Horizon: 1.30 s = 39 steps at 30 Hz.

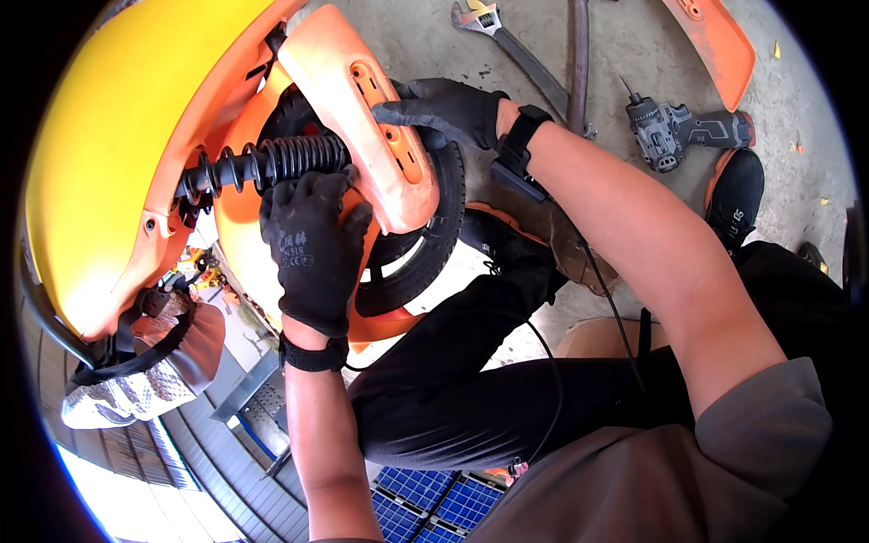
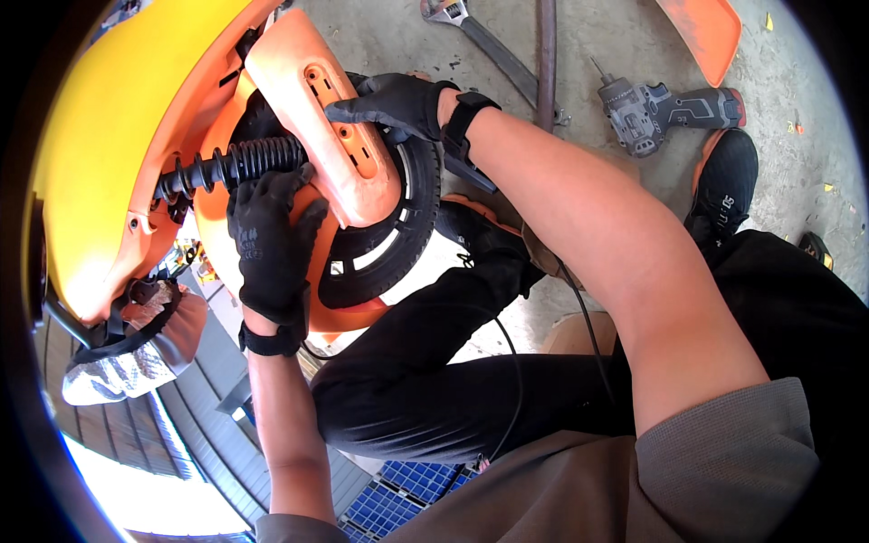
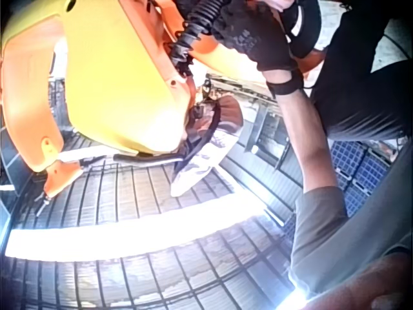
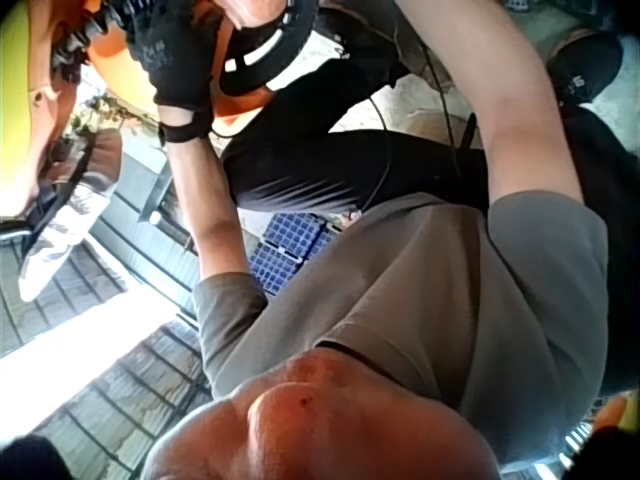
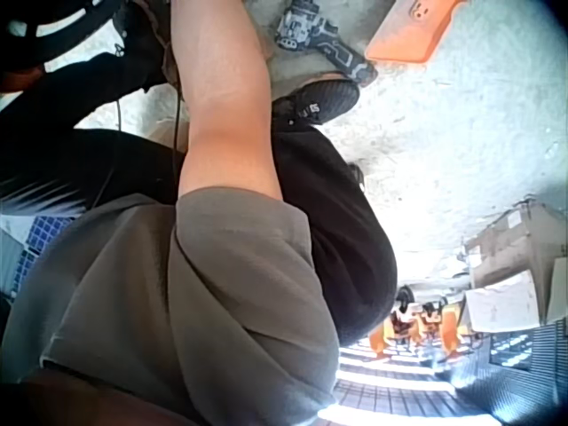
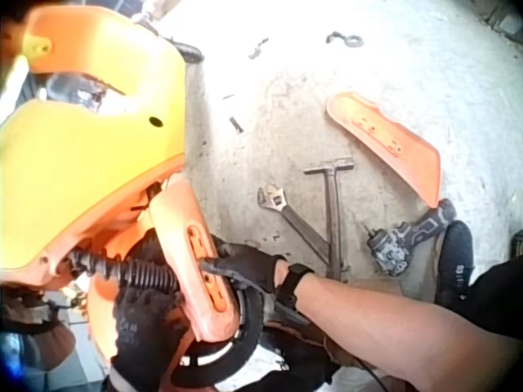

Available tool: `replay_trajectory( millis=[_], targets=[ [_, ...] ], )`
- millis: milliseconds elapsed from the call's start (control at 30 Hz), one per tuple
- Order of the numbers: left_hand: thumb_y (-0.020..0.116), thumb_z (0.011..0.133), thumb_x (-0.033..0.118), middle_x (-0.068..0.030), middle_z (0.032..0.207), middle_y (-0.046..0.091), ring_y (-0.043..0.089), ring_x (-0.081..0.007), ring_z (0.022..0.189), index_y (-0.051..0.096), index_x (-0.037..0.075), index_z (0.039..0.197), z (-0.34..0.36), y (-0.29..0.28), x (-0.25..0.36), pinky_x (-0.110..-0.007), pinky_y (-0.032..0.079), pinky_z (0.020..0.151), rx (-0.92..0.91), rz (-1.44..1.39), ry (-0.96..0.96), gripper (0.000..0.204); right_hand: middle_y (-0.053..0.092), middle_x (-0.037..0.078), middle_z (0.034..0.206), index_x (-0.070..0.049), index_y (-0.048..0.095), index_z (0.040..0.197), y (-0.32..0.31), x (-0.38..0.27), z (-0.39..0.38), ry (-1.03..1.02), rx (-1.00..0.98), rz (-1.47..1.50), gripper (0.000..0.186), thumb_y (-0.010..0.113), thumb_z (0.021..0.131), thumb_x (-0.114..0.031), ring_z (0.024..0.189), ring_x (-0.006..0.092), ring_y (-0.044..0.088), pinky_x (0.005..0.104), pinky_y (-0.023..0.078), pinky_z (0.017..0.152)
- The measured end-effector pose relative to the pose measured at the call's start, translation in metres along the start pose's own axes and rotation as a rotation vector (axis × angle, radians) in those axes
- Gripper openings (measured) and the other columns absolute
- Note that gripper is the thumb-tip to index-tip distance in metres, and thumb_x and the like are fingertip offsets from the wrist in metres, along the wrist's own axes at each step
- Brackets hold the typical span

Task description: The person removes an orange plastic fender component from the front fork of a motorcycle, uses a hammer and a punch-like tool to tap at a metal mounting point, and then fits a replacement orange plastic fender onto the front wheel assembly.

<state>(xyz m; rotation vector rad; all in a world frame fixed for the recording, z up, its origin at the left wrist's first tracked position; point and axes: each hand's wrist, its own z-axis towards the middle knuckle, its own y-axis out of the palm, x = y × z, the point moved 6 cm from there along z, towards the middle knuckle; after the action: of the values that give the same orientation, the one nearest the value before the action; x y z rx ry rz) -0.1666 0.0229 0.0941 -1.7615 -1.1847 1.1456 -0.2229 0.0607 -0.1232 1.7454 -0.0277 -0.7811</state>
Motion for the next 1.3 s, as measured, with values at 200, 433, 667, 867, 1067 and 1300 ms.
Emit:
replay_trajectory(
  millis=[200, 433, 667, 867, 1067, 1300],
  targets=[
    [0.082, 0.074, 0.016, -0.0054, 0.101, 0.071, 0.062, -0.0299, 0.103, 0.075, 0.015, 0.108, 0.000, 0.002, -0.001, -0.045, 0.045, 0.096, 0.004, -0.014, -0.045, 0.035, 0.069, 0.014, 0.121, 0.001, 0.058, 0.134, 0.001, -0.001, -0.001, 0.024, 0.024, -0.012, 0.069, 0.082, 0.087, -0.044, 0.111, 0.0244, 0.068, 0.0405, 0.058, 0.095],
    [0.082, 0.073, 0.017, -0.0052, 0.101, 0.070, 0.062, -0.0299, 0.103, 0.075, 0.016, 0.108, -0.001, 0.004, -0.003, -0.045, 0.044, 0.096, 0.014, -0.008, -0.062, 0.035, 0.068, 0.014, 0.120, 0.002, 0.058, 0.132, 0.001, 0.002, 0.003, 0.011, 0.007, -0.003, 0.072, 0.083, 0.086, -0.047, 0.111, 0.0240, 0.068, 0.0407, 0.057, 0.095],
    [0.077, 0.078, 0.009, -0.0090, 0.098, 0.071, 0.062, -0.0333, 0.097, 0.075, 0.011, 0.109, -0.002, 0.000, 0.004, -0.044, 0.047, 0.088, 0.057, 0.033, 0.019, 0.031, 0.068, 0.014, 0.119, 0.002, 0.057, 0.134, -0.002, 0.006, 0.003, 0.022, 0.006, -0.036, 0.077, 0.082, 0.084, -0.052, 0.110, 0.0243, 0.068, 0.0406, 0.056, 0.095],
    [0.071, 0.080, 0.006, -0.0103, 0.100, 0.072, 0.064, -0.0338, 0.099, 0.075, 0.011, 0.110, -0.001, 0.001, -0.006, -0.045, 0.049, 0.088, 0.143, -0.129, 0.103, 0.031, 0.069, 0.014, 0.117, 0.000, 0.058, 0.134, -0.009, 0.003, 0.000, -0.008, 0.013, -0.159, 0.077, 0.078, 0.086, -0.057, 0.109, 0.0238, 0.068, 0.0385, 0.055, 0.094],
    [0.071, 0.086, 0.005, -0.0163, 0.104, 0.072, 0.067, -0.0364, 0.097, 0.072, 0.002, 0.112, -0.047, -0.029, -0.007, -0.043, 0.053, 0.087, 0.292, -0.633, -0.239, 0.026, 0.067, 0.009, 0.124, -0.003, 0.057, 0.136, -0.005, -0.005, 0.000, 0.055, -0.049, -0.155, 0.065, 0.069, 0.095, -0.053, 0.110, 0.0200, 0.067, 0.0392, 0.054, 0.098],
    [0.068, 0.096, 0.018, -0.0162, 0.086, 0.070, 0.068, -0.0210, 0.077, 0.069, -0.004, 0.096, -0.080, 0.072, 0.039, -0.037, 0.052, 0.072, -0.112, -0.986, -0.481, 0.022, 0.066, 0.005, 0.127, -0.009, 0.058, 0.137, -0.012, 0.001, 0.001, 0.131, -0.040, -0.151, 0.055, 0.066, 0.099, -0.048, 0.113, 0.0188, 0.066, 0.0384, 0.054, 0.099]
  ],
)
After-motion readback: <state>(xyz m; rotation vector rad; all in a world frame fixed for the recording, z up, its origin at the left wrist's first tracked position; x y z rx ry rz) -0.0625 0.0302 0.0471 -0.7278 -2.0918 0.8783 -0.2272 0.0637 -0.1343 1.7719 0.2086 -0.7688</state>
